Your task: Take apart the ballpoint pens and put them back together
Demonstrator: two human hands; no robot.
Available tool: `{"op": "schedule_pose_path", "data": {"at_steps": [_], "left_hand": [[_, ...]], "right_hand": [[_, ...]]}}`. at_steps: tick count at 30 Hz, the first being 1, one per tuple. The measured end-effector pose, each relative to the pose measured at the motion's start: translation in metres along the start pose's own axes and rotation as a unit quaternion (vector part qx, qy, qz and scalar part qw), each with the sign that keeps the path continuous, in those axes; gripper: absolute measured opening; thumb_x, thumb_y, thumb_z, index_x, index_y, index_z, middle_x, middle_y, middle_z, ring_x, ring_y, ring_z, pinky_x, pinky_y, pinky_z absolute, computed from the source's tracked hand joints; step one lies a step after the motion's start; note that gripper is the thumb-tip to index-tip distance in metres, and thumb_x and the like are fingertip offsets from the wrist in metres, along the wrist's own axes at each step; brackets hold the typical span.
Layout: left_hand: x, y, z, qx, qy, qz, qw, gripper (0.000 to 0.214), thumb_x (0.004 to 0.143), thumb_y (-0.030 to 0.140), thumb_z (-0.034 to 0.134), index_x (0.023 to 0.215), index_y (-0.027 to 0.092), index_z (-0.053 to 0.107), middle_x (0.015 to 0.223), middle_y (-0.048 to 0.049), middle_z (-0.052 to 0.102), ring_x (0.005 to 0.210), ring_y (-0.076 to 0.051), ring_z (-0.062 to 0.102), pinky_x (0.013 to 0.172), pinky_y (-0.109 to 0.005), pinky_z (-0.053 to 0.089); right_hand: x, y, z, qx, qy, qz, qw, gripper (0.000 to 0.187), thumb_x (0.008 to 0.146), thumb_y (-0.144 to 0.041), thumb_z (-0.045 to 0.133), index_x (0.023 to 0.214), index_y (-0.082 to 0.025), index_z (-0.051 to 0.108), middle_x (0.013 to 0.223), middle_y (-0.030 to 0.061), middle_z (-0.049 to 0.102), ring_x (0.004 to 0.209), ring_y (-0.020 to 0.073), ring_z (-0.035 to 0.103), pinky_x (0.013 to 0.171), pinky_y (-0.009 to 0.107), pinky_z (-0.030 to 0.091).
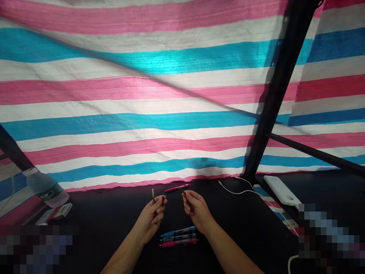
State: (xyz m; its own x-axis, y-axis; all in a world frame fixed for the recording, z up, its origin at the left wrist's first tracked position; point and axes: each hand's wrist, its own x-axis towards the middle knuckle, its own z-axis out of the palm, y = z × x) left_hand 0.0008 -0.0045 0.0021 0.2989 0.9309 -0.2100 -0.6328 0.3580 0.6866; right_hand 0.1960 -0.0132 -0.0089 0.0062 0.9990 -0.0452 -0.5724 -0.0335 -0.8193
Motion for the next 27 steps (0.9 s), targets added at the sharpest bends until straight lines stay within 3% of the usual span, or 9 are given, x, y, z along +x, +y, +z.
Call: {"op": "schedule_pose_path", "data": {"at_steps": [5,9,15,21,27], "left_hand": [[-0.001,-0.001,0.0,0.056,-0.007,0.017,0.998,0.039,0.072,0.032,0.091,0.094,0.011,0.067,0.084,-0.006,0.071,0.041,0.001,0.035,0.032,-0.011,0.015],[-0.002,-0.004,0.001,0.172,-0.025,0.057,0.983,0.037,0.079,0.042,0.084,0.094,0.014,0.064,0.076,-0.0058,0.074,0.033,0.002,0.028,0.035,-0.016,0.009],[0.0,-0.011,0.003,0.272,-0.03,0.141,0.952,0.033,0.08,0.042,0.081,0.09,0.013,0.067,0.079,-0.008,0.074,0.046,-0.008,0.055,0.045,-0.018,0.024],[0.0,-0.009,-0.001,0.337,-0.016,0.148,0.93,0.037,0.087,0.048,0.073,0.099,0.013,0.068,0.051,0.0007,0.063,0.037,-0.006,0.029,0.043,-0.021,0.014],[-0.001,-0.008,-0.001,0.358,-0.01,0.16,0.92,0.037,0.087,0.049,0.071,0.099,0.014,0.068,0.052,0.0005,0.064,0.041,-0.007,0.031,0.045,-0.02,0.019]], "right_hand": [[0.002,0.001,-0.002,-0.018,0.001,-0.015,1.0,0.038,0.071,-0.049,0.087,0.083,-0.017,0.072,0.07,-0.0006,0.058,0.045,0.006,0.035,0.043,0.023,0.016],[-0.001,0.004,0.0,-0.126,-0.01,-0.047,0.991,0.038,0.077,-0.053,0.082,0.08,-0.016,0.072,0.064,-0.0018,0.057,0.045,0.0068,0.038,0.043,0.023,0.019],[-0.005,0.008,0.005,-0.262,-0.039,-0.105,0.959,0.041,0.083,-0.059,0.073,0.077,-0.018,0.071,0.059,-0.0028,0.056,0.046,0.01,0.043,0.046,0.024,0.03],[-0.006,0.005,0.005,-0.273,-0.031,-0.112,0.955,0.042,0.083,-0.059,0.072,0.075,-0.018,0.069,0.058,-0.0029,0.055,0.046,0.0102,0.043,0.045,0.024,0.031],[-0.009,0.002,0.007,-0.28,-0.034,-0.114,0.953,0.044,0.084,-0.059,0.07,0.072,-0.017,0.067,0.058,-0.003,0.054,0.045,0.0098,0.042,0.046,0.024,0.031]]}}
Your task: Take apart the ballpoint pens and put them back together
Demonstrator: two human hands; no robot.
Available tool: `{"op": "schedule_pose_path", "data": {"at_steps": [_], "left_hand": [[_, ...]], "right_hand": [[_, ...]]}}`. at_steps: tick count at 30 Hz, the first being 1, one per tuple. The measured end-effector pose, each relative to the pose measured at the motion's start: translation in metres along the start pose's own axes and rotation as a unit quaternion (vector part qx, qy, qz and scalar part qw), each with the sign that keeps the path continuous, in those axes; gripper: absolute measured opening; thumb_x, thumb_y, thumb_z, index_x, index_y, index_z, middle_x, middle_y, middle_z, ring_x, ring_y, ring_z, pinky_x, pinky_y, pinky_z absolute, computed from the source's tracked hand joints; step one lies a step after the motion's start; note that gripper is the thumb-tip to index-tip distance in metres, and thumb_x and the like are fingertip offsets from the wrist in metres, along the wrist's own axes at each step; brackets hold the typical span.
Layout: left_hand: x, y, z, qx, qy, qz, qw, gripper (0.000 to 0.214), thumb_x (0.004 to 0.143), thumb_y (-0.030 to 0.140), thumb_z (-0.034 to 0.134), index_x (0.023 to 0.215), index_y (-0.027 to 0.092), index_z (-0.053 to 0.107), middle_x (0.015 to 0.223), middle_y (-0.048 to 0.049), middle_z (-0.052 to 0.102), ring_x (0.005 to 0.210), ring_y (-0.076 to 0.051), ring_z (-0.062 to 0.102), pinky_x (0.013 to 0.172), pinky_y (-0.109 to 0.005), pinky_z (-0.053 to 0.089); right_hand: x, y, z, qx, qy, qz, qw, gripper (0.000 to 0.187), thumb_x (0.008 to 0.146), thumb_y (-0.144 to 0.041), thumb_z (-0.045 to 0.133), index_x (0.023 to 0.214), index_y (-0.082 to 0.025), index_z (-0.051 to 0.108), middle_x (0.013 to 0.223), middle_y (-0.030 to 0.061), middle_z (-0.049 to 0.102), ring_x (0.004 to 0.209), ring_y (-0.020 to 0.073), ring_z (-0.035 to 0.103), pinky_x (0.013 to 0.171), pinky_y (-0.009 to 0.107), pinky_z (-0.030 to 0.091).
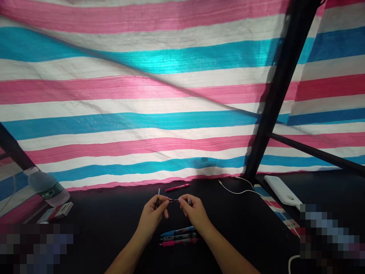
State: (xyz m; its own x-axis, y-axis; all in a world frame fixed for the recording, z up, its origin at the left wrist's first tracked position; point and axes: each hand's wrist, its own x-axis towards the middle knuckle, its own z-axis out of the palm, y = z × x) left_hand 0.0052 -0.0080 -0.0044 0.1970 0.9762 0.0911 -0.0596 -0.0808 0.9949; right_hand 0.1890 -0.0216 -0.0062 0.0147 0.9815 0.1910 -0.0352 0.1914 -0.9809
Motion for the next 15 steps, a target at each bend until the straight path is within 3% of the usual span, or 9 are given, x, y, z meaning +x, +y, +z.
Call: {"op": "schedule_pose_path", "data": {"at_steps": [8,15], "left_hand": [[-0.0026,0.0057,-0.0011,0.079,0.005,0.036,0.996,0.027,0.092,0.041,0.066,0.1,0.016,0.07,0.052,0.0012,0.063,0.048,-0.012,0.046,0.055,-0.024,0.032],[-0.0045,0.0036,-0.0006,0.15,-0.01,0.07,0.986,0.024,0.095,0.037,0.061,0.103,0.018,0.073,0.055,0.0022,0.064,0.057,-0.016,0.055,0.062,-0.026,0.037]], "right_hand": [[0.0006,0.0093,-0.0019,-0.046,0.009,-0.008,0.999,0.037,0.088,-0.054,0.066,0.079,-0.017,0.069,0.061,-0.0028,0.053,0.048,0.0112,0.043,0.047,0.025,0.031],[-0.0027,0.0084,-0.0011,-0.173,0.001,-0.09,0.981,0.025,0.093,-0.038,0.062,0.08,-0.019,0.073,0.072,0.0019,0.063,0.068,0.0178,0.055,0.063,0.028,0.041]]}}
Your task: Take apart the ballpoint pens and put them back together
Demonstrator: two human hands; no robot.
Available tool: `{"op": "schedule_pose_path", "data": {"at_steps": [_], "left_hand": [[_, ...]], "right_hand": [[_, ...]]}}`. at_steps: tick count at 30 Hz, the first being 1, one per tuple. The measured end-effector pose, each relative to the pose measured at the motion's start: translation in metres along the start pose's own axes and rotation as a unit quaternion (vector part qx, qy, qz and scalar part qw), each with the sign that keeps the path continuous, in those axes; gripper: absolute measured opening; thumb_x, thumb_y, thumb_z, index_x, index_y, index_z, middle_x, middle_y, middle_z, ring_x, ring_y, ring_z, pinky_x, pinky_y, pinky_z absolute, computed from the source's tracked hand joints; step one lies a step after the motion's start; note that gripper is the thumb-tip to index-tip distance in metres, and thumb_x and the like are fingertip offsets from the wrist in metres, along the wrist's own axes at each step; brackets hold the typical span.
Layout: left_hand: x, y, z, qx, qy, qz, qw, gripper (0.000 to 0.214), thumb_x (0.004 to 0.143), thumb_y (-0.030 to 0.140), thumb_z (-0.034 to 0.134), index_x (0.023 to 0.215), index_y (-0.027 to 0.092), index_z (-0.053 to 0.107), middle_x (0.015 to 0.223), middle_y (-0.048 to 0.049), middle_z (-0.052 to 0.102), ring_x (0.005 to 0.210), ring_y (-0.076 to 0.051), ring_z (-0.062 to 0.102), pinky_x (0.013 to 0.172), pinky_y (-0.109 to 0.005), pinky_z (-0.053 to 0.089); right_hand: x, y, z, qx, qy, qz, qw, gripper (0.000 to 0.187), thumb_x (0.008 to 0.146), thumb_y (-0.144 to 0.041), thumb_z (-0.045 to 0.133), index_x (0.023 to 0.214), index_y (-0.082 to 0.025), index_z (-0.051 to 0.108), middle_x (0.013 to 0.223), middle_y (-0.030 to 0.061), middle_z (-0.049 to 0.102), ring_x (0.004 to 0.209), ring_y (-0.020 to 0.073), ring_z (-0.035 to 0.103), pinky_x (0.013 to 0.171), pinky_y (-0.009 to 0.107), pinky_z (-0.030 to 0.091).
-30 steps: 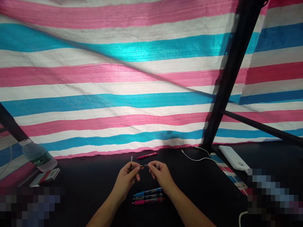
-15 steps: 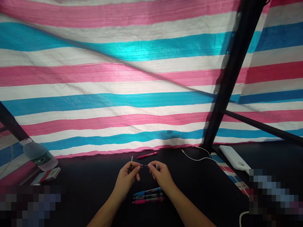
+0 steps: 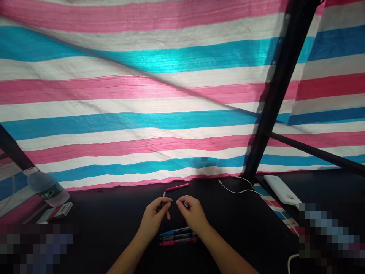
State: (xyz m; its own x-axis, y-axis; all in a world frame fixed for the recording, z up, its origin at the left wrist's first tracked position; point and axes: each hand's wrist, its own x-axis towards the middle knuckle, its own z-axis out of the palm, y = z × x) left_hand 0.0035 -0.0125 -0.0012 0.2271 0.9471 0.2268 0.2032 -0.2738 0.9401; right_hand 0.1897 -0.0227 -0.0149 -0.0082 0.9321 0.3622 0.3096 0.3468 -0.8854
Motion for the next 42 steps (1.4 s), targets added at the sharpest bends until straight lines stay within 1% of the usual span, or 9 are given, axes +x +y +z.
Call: {"op": "schedule_pose_path", "data": {"at_steps": [6,14,20,29,31,34,36,39,42], "left_hand": [[0.002,-0.005,0.002,-0.026,0.0,0.037,0.999,0.022,0.095,0.036,0.061,0.099,0.02,0.074,0.096,-0.0029,0.067,0.058,-0.012,0.063,0.063,-0.027,0.043],[-0.001,0.001,0.001,0.025,0.0,0.015,1.0,0.018,0.092,0.034,0.064,0.094,0.019,0.074,0.062,0.001,0.068,0.064,-0.018,0.063,0.067,-0.028,0.043],[0.0,0.001,0.0,0.015,-0.013,-0.017,1.0,0.021,0.089,0.037,0.067,0.095,0.019,0.076,0.066,-0.0016,0.076,0.069,-0.022,0.07,0.074,-0.03,0.047],[0.0,0.0,0.0,-0.023,-0.043,-0.023,0.999,0.019,0.087,0.036,0.068,0.091,0.018,0.073,0.066,-0.0017,0.075,0.067,-0.022,0.073,0.07,-0.029,0.048],[0.001,-0.001,0.0,-0.023,-0.031,-0.022,0.999,0.02,0.089,0.038,0.067,0.09,0.018,0.072,0.068,-0.0026,0.076,0.069,-0.023,0.073,0.072,-0.03,0.049],[0.001,-0.002,0.001,-0.044,-0.016,-0.021,0.999,0.02,0.09,0.038,0.067,0.091,0.019,0.07,0.069,-0.0036,0.077,0.075,-0.025,0.076,0.077,-0.032,0.05],[0.0,-0.003,0.002,-0.055,-0.015,-0.023,0.998,0.019,0.091,0.038,0.067,0.091,0.019,0.069,0.071,-0.0041,0.078,0.078,-0.026,0.076,0.078,-0.032,0.05],[0.0,-0.003,0.003,-0.062,-0.022,-0.023,0.998,0.019,0.091,0.038,0.066,0.091,0.019,0.068,0.073,-0.005,0.078,0.08,-0.026,0.077,0.079,-0.032,0.05],[-0.001,-0.001,0.003,-0.06,-0.023,-0.02,0.998,0.02,0.092,0.038,0.066,0.092,0.019,0.068,0.071,-0.0045,0.078,0.079,-0.026,0.076,0.077,-0.032,0.049]], "right_hand": [[-0.002,0.001,0.0,0.019,0.011,0.02,1.0,0.027,0.095,-0.04,0.059,0.083,-0.019,0.071,0.072,0.0011,0.061,0.059,0.0152,0.05,0.054,0.026,0.038],[-0.002,-0.003,0.0,-0.001,-0.011,-0.003,1.0,0.024,0.095,-0.034,0.06,0.081,-0.019,0.072,0.073,0.0001,0.062,0.065,0.016,0.053,0.061,0.027,0.04],[-0.003,0.0,0.001,-0.023,-0.021,-0.021,0.999,0.023,0.095,-0.034,0.06,0.083,-0.02,0.073,0.074,0.0001,0.063,0.071,0.017,0.057,0.066,0.027,0.041],[-0.002,-0.002,0.001,0.036,-0.083,0.007,0.996,0.036,0.097,-0.052,0.059,0.087,-0.02,0.075,0.071,-0.0011,0.058,0.06,0.0143,0.052,0.057,0.026,0.041],[-0.002,-0.005,0.0,0.055,-0.066,0.01,0.996,0.042,0.099,-0.056,0.053,0.088,-0.021,0.074,0.075,0.0,0.059,0.065,0.0157,0.055,0.062,0.027,0.044],[0.0,-0.007,-0.001,0.068,0.007,0.025,0.997,0.052,0.101,-0.062,0.043,0.086,-0.021,0.072,0.082,0.0026,0.061,0.076,0.0188,0.058,0.071,0.029,0.046],[0.003,-0.004,-0.001,0.098,0.039,0.063,0.992,0.06,0.097,-0.069,0.042,0.076,-0.02,0.07,0.069,0.0013,0.056,0.065,0.0176,0.054,0.062,0.029,0.045],[0.006,0.002,0.0,0.214,0.048,0.126,0.967,0.059,0.089,-0.074,0.053,0.071,-0.019,0.063,0.051,-0.007,0.036,0.043,0.0109,0.034,0.044,0.025,0.031],[0.005,0.002,0.0,0.271,0.022,0.124,0.954,0.044,0.085,-0.062,0.069,0.079,-0.019,0.063,0.054,-0.0068,0.047,0.043,0.0094,0.039,0.043,0.023,0.03]]}}
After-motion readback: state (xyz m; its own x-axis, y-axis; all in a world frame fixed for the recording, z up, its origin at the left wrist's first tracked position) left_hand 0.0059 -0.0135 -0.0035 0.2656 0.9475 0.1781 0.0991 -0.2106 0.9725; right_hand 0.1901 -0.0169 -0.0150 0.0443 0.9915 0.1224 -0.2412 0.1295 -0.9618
